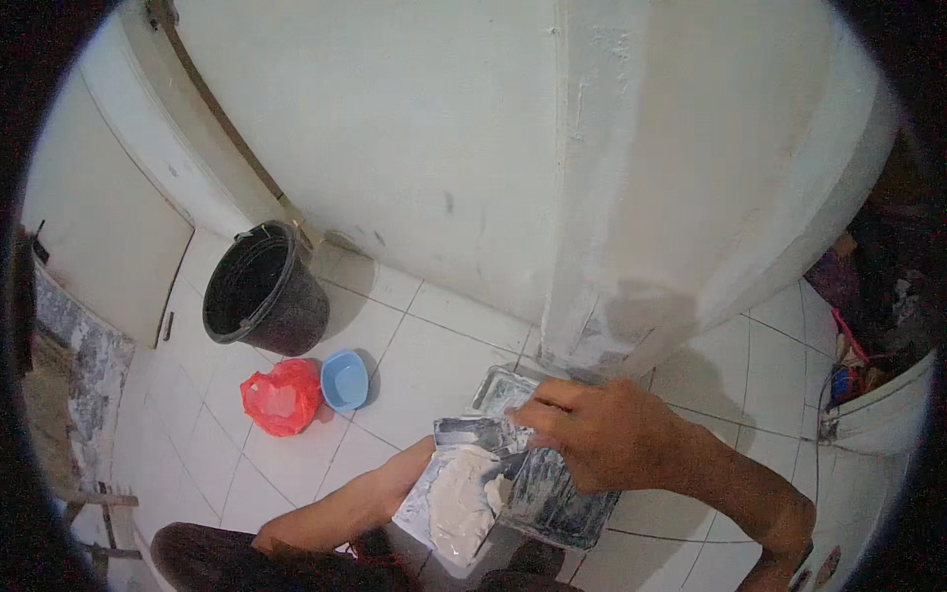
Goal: Applying plaster or putty to a damaged wall using a spatula and a brush.
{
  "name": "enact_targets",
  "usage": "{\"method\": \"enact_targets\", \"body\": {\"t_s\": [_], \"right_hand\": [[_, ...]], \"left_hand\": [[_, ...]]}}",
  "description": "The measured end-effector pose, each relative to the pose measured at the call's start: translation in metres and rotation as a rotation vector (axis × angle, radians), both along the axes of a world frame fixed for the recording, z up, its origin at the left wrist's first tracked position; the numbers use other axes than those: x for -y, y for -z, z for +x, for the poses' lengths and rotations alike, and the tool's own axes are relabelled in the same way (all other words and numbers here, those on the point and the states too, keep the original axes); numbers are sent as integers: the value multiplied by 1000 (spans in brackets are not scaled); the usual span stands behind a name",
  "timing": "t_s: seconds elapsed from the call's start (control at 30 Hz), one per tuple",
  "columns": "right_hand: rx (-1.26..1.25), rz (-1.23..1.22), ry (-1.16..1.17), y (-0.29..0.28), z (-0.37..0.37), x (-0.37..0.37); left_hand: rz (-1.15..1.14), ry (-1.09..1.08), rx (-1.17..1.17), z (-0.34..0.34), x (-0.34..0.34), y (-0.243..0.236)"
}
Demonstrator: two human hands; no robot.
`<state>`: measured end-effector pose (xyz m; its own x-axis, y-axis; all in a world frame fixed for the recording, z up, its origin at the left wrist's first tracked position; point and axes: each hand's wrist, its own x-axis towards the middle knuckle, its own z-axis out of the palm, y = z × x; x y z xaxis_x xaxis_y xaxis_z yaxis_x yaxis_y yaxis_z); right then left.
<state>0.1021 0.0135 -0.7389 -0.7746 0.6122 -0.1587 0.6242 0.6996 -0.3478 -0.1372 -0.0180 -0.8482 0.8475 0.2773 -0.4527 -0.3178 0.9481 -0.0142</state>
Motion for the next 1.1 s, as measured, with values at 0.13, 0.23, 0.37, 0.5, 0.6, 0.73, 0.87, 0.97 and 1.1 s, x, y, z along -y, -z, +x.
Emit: {"method": "enact_targets", "body": {"t_s": [0.13, 0.23, 0.37, 0.5, 0.6, 0.73, 0.87, 0.97, 1.1], "right_hand": [[15, -48, -3, -2, -4, 1], [-12, 16, -53, -2, -3, 1], [-55, -7, -95, 0, -2, 0], [-73, -17, -126, 5, 2, 1], [-152, -45, -152, 9, 3, 3], [-137, -86, -132, 8, 6, 3], [-505, -48, -30, 9, 10, 6], [-575, -11, 79, 4, 10, 11], [-693, 184, 346, 28, 3, 29]], "left_hand": [[-13, -25, 116, 2, -2, 8], [-23, 8, 164, 2, 0, 6], [39, 38, -125, 2, 2, 0], [127, 92, -496, 6, 0, 0], [40, 87, -234, -9, 5, 34], [-52, 79, 115, -9, 4, 41], [-1, 73, 82, -6, -2, 18], [25, 69, 67, -6, -10, 8], [191, -105, 239, -3, -11, -6]]}}
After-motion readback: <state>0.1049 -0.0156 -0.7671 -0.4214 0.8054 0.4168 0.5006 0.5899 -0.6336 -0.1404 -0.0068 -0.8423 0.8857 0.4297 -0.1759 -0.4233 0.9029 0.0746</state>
